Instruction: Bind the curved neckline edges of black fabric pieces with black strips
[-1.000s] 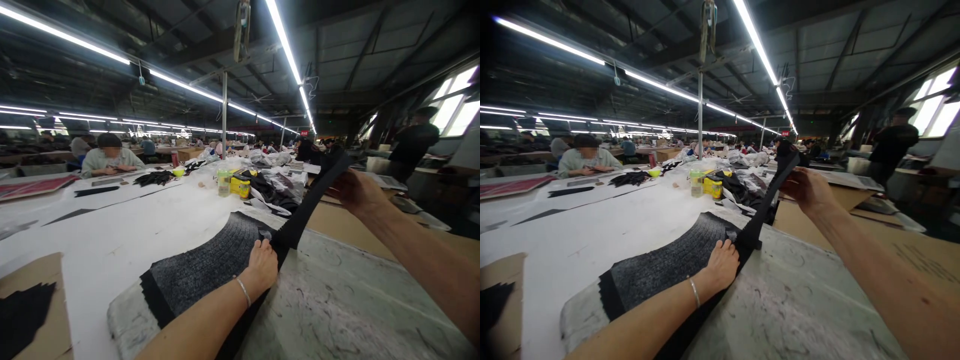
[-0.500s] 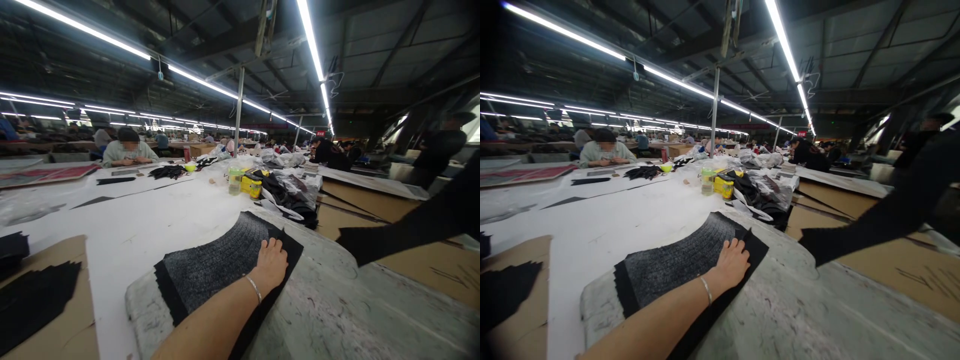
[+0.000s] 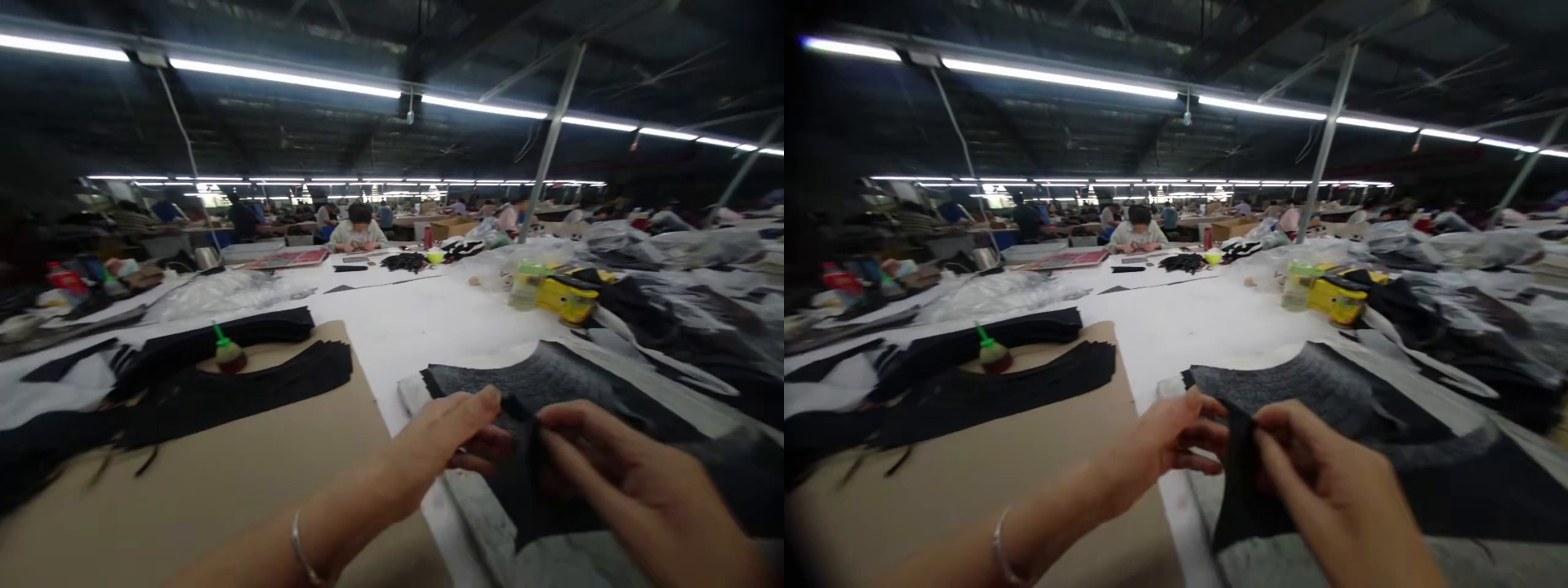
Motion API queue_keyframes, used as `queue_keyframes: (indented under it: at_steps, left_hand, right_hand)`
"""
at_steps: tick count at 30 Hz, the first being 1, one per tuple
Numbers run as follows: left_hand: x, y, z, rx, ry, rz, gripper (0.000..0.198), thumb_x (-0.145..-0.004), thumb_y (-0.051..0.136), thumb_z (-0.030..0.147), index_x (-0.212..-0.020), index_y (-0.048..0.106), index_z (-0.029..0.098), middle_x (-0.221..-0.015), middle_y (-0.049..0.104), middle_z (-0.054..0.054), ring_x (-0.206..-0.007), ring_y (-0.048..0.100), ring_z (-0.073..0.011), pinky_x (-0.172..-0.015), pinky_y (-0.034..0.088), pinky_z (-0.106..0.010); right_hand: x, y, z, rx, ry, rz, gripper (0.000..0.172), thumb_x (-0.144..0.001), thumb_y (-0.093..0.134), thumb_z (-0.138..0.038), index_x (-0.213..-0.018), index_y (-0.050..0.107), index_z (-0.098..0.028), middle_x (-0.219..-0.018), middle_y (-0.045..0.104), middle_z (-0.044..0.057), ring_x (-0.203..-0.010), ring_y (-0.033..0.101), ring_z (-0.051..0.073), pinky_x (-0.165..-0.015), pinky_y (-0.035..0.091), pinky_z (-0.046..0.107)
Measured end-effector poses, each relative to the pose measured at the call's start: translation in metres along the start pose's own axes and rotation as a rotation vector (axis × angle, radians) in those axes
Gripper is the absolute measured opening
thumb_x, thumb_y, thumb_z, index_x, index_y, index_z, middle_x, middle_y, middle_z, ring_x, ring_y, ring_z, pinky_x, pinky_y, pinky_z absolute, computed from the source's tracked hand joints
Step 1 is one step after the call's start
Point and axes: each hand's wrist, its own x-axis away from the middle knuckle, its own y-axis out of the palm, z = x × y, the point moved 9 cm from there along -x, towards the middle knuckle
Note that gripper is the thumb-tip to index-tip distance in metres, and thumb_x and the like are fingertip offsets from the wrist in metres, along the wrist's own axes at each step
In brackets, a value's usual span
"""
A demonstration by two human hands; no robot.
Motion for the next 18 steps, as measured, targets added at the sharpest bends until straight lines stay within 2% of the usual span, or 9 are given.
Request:
queue_keyframes:
  at_steps: [2,3,7,10,12,14,16,18]
  left_hand:
    - [0.055,-0.043,0.01,-0.161,0.017,0.162,0.058,-0.073,0.066,0.063,-0.102,0.059,0.014,-0.1,0.064,-0.011,-0.098,0.06,-0.0251,-0.081,0.047,-0.036]
    - [0.08,-0.062,0.011,-0.21,0.012,0.22,0.053,-0.072,0.07,0.056,-0.102,0.059,0.014,-0.099,0.064,-0.011,-0.097,0.06,-0.025,-0.079,0.047,-0.034]
    - [0.167,-0.134,-0.002,-0.21,0.058,0.445,0.032,-0.067,0.072,0.027,-0.094,0.059,0.015,-0.085,0.065,-0.003,-0.087,0.061,-0.0194,-0.074,0.044,-0.026]
    - [0.234,-0.194,-0.017,-0.197,0.069,0.695,0.024,-0.062,0.068,0.023,-0.083,0.059,0.015,-0.074,0.062,0.001,-0.075,0.058,-0.0161,-0.067,0.041,-0.023]
    - [0.277,-0.227,-0.027,-0.185,0.033,0.788,0.024,-0.062,0.064,0.026,-0.084,0.059,0.015,-0.075,0.063,0.0,-0.075,0.058,-0.0172,-0.067,0.042,-0.024]
    - [0.319,-0.255,-0.033,-0.231,-0.016,0.855,0.022,-0.064,0.057,0.026,-0.083,0.058,0.016,-0.075,0.063,-0.001,-0.074,0.058,-0.0182,-0.067,0.043,-0.026]
    - [0.36,-0.282,-0.037,-0.322,-0.055,0.952,0.019,-0.062,0.05,0.022,-0.079,0.056,0.016,-0.073,0.062,-0.001,-0.072,0.057,-0.0184,-0.064,0.043,-0.026]
    - [0.398,-0.307,-0.041,-0.401,-0.07,1.079,0.02,-0.058,0.048,0.016,-0.077,0.056,0.016,-0.074,0.061,-0.001,-0.074,0.057,-0.0184,-0.064,0.042,-0.026]
  right_hand:
    - [0.005,0.073,-0.038,-0.085,-0.056,-0.243,0.016,-0.09,0.052,-0.039,-0.089,0.059,-0.025,-0.06,0.06,-0.004,-0.051,0.057,0.013,-0.047,0.044,0.022]
    - [0.01,0.104,-0.057,-0.109,-0.083,-0.304,0.014,-0.09,0.049,-0.033,-0.084,0.058,-0.024,-0.061,0.059,-0.004,-0.052,0.057,0.013,-0.048,0.043,0.022]
    - [0.038,0.211,-0.123,-0.153,-0.185,-0.412,0.013,-0.089,0.045,-0.019,-0.081,0.055,-0.022,-0.071,0.063,-0.001,-0.064,0.059,0.015,-0.057,0.042,0.024]
    - [0.061,0.28,-0.166,-0.194,-0.272,-0.513,0.012,-0.088,0.046,-0.016,-0.086,0.057,-0.021,-0.077,0.064,0.001,-0.069,0.06,0.016,-0.063,0.044,0.025]
    - [0.076,0.315,-0.188,-0.237,-0.324,-0.579,0.019,-0.088,0.046,-0.014,-0.101,0.058,-0.021,-0.083,0.064,0.0,-0.074,0.062,0.015,-0.068,0.047,0.025]
    - [0.093,0.335,-0.2,-0.27,-0.385,-0.624,0.032,-0.088,0.045,-0.013,-0.118,0.053,-0.022,-0.091,0.065,0.001,-0.082,0.064,0.015,-0.076,0.05,0.026]
    - [0.112,0.342,-0.197,-0.248,-0.481,-0.637,0.038,-0.09,0.044,-0.014,-0.126,0.051,-0.023,-0.101,0.066,0.003,-0.091,0.064,0.016,-0.082,0.051,0.027]
    - [0.13,0.347,-0.175,-0.118,-0.592,-0.628,0.033,-0.089,0.049,-0.02,-0.12,0.059,-0.027,-0.109,0.066,0.004,-0.097,0.065,0.018,-0.084,0.052,0.025]
